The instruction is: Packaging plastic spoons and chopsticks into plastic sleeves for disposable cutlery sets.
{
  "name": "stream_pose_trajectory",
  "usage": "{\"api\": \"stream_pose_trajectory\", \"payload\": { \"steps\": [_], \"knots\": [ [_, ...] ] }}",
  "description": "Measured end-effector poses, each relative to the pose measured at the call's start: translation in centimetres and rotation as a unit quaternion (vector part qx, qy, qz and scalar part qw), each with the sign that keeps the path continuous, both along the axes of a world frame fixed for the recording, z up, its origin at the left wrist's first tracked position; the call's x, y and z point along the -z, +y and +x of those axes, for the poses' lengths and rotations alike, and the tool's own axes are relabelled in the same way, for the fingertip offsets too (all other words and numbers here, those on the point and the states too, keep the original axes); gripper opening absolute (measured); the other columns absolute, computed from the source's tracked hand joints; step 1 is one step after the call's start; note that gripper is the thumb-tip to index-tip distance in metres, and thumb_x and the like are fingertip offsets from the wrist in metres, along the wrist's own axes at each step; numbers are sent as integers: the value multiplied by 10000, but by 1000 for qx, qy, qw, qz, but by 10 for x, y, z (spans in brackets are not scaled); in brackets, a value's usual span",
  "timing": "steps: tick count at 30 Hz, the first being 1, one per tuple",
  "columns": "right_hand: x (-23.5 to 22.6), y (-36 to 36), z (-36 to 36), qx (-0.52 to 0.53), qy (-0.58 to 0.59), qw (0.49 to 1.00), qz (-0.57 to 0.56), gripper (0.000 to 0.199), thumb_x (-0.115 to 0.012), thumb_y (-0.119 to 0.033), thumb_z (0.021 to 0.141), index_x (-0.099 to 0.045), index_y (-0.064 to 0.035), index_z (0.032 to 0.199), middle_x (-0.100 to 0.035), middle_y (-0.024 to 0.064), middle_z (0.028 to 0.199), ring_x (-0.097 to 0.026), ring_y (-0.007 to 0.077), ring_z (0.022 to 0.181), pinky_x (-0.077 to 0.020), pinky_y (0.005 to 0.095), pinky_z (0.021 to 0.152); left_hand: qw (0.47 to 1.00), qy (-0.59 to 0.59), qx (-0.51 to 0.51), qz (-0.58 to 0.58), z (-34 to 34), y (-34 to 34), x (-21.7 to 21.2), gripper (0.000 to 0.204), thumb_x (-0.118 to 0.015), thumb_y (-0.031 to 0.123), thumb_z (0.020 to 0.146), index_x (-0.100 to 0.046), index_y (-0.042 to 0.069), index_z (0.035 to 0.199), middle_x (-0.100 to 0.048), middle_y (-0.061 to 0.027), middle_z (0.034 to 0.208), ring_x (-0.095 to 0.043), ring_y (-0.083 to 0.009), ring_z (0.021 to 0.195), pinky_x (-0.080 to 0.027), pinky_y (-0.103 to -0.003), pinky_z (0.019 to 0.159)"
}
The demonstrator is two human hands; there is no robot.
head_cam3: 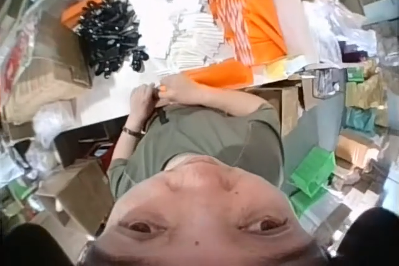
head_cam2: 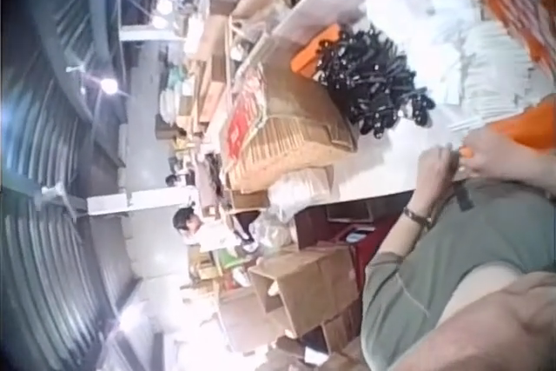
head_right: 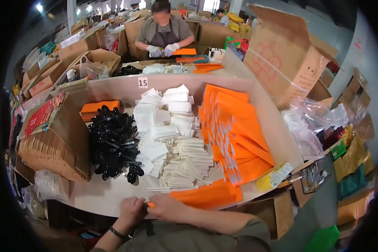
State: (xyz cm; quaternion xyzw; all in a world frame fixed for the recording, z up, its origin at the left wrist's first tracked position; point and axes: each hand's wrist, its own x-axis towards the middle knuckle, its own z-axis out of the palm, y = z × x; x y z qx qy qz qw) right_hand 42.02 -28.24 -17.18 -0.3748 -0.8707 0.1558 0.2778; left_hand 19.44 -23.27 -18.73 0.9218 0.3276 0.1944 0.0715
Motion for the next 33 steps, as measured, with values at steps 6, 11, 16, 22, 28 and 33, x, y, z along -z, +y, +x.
{"api": "stream_pose_trajectory", "payload": {
  "steps": [6, 11, 16, 22, 28, 33],
  "knots": [
    [-52, 72, 181, 124, -116, 984, 47, 121, -728, -211, 766, -664, -154, 681, -588, 108, 769, -595, 318, 775, -457, 448, 632, 947, 0, -166, -276, 11, 12, -22, 429, -812, 294, 699, -559, 59, 954, -639, -157, 787, -647, -380, 785, -519, -459, 676],
    [-40, 10, 152, 85, -150, 985, 1, 319, -780, -309, 747, -661, -51, 892, -605, 231, 1166, -577, 417, 1050, -484, 466, 880, 863, -101, 1, -496, 30, -1, -21, 545, -812, 297, 739, -541, -7, 1101, -641, -187, 951, -637, -360, 865, -514, -386, 749],
    [17, 6, 72, 37, -109, 987, -115, 372, -657, -297, 807, -612, -2, 1030, -491, 267, 1355, -475, 456, 1232, -399, 509, 1045, 889, -164, 203, -376, 67, -16, -2, 453, -755, 207, 767, -537, -7, 1102, -623, -155, 978, -624, -259, 856, -511, -355, 766],
    [4, -3, 35, 274, -167, 911, -259, 335, -644, -360, 916, -635, -31, 854, -638, 145, 685, -642, 375, 700, -508, 488, 634, 908, -79, -230, -342, 8, -12, 10, 411, -739, 150, 739, -583, 37, 1102, -647, -166, 921, -646, -369, 850, -526, -401, 742],
    [23, 1, 30, 311, -83, 906, -276, 220, -607, -249, 877, -625, -41, 806, -654, 161, 709, -646, 376, 681, -502, 504, 621, 959, -53, -133, -243, -29, -19, 12, 552, -794, 149, 716, -583, 63, 1220, -639, -135, 939, -652, -362, 883, -543, -391, 764],
    [33, 4, -8, 265, -12, 930, -254, 196, -631, -249, 842, -638, -53, 838, -661, 147, 718, -659, 364, 702, -521, 487, 648, 962, 78, -29, -261, -25, 1, -5, 619, -816, 115, 670, -586, 82, 1244, -636, -120, 947, -656, -322, 853, -544, -383, 743]
  ]
}}
